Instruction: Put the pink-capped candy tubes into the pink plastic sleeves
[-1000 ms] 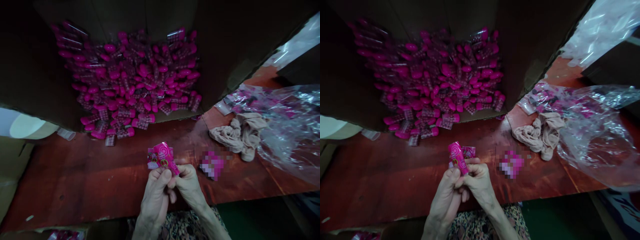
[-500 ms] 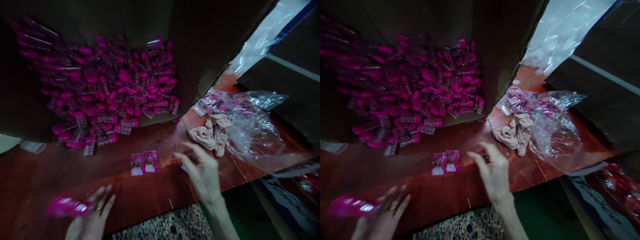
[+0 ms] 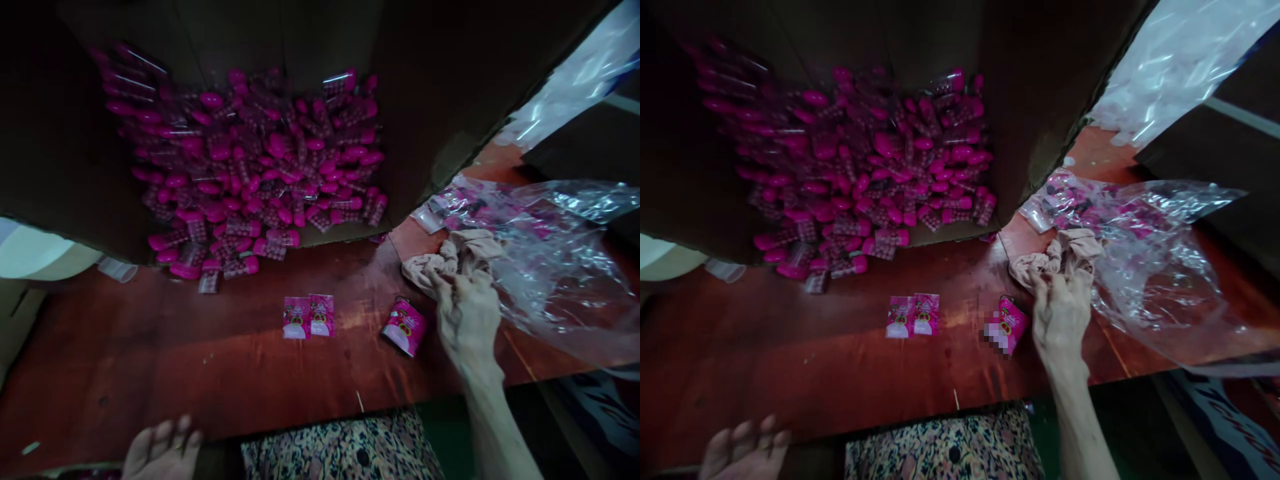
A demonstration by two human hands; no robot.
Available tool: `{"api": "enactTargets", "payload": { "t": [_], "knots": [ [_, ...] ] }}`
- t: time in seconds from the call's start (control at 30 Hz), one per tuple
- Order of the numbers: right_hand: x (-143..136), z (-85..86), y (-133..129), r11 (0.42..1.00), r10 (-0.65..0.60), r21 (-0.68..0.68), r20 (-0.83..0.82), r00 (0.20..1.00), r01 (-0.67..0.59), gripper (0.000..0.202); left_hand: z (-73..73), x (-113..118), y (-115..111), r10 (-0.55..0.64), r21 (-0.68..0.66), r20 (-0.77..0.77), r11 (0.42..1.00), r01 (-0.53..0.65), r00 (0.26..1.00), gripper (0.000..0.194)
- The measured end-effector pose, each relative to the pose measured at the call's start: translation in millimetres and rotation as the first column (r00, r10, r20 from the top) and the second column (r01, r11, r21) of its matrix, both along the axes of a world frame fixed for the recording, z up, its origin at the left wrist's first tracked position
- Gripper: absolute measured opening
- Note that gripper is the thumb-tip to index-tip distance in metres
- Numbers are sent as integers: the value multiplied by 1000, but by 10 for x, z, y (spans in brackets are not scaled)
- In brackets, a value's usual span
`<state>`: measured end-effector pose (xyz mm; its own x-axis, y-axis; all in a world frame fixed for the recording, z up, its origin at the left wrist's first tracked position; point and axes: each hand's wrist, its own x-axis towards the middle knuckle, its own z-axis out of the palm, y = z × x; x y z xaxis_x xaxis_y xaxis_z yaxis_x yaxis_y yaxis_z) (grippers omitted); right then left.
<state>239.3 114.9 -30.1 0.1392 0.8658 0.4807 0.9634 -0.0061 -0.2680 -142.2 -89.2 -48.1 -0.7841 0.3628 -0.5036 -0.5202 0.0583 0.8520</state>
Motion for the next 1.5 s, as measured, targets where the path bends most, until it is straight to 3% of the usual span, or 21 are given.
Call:
{"api": "enactTargets", "payload": {
  "t": [0.07, 0.17, 0.23, 0.3, 0.5, 0.67, 0.77, 0.87, 0.93, 1.03, 1.1, 1.17, 1.33, 1.5],
  "knots": [
    [-325, 70, -138, 996, 82, 42, -70, 994, -79, 35, -26, 155, 152, -107, 99, 82, 990, 99, 991, 38],
    [-858, 54, -329, 908, 392, -63, -221, 893, -414, 26, 107, 482, 391, -300, 261, 185, 933, 247, 936, 36],
    [-1118, -22, -397, 854, 456, -141, -258, 852, -500, 16, 226, 668, 529, -375, 311, 224, 902, 299, 899, 29],
    [-1252, -105, -414, 851, 453, -154, -269, 850, -502, 15, 307, 782, 635, -414, 345, 241, 882, 321, 878, 24],
    [-1223, -154, -385, 864, 446, -80, -338, 829, -497, 15, 347, 879, 829, -464, 307, 229, 869, 389, 856, 17],
    [-1165, -19, -440, 874, 458, 51, -414, 786, -483, 14, 397, 1005, 1006, -588, 197, 40, 797, 570, 808, 17],
    [-1157, 99, -491, 827, 550, 160, -425, 718, -539, 10, 410, 1115, 1148, -667, 128, -49, 734, 667, 743, 20],
    [-1182, 172, -543, 767, 628, 208, -436, 645, -606, 15, 426, 1254, 1287, -737, 164, -17, 665, 729, 676, 19],
    [-1211, 176, -571, 811, 557, 188, -535, 635, -554, 20, 437, 1345, 1352, -751, 213, 22, 649, 731, 660, 17],
    [-1247, 142, -599, 897, 284, 5, -772, 568, -441, 25, 426, 1439, 1392, -690, 224, 54, 713, 664, 722, 10],
    [-1260, 121, -610, 865, 130, -126, -878, 461, -485, 14, 399, 1468, 1392, -656, 220, 57, 744, 631, 753, 7],
    [-1270, 114, -617, 823, 55, -186, -914, 402, -536, 22, 374, 1479, 1386, -641, 220, 51, 755, 618, 766, 7],
    [-1285, 146, -622, 839, 132, -157, -870, 476, -521, 30, 371, 1488, 1389, -632, 232, 59, 762, 605, 773, 10],
    [-1258, 214, -605, 804, 253, -103, -832, 493, -586, 30, 378, 1463, 1404, -607, 248, 119, 785, 568, 786, 10]
  ]
}}
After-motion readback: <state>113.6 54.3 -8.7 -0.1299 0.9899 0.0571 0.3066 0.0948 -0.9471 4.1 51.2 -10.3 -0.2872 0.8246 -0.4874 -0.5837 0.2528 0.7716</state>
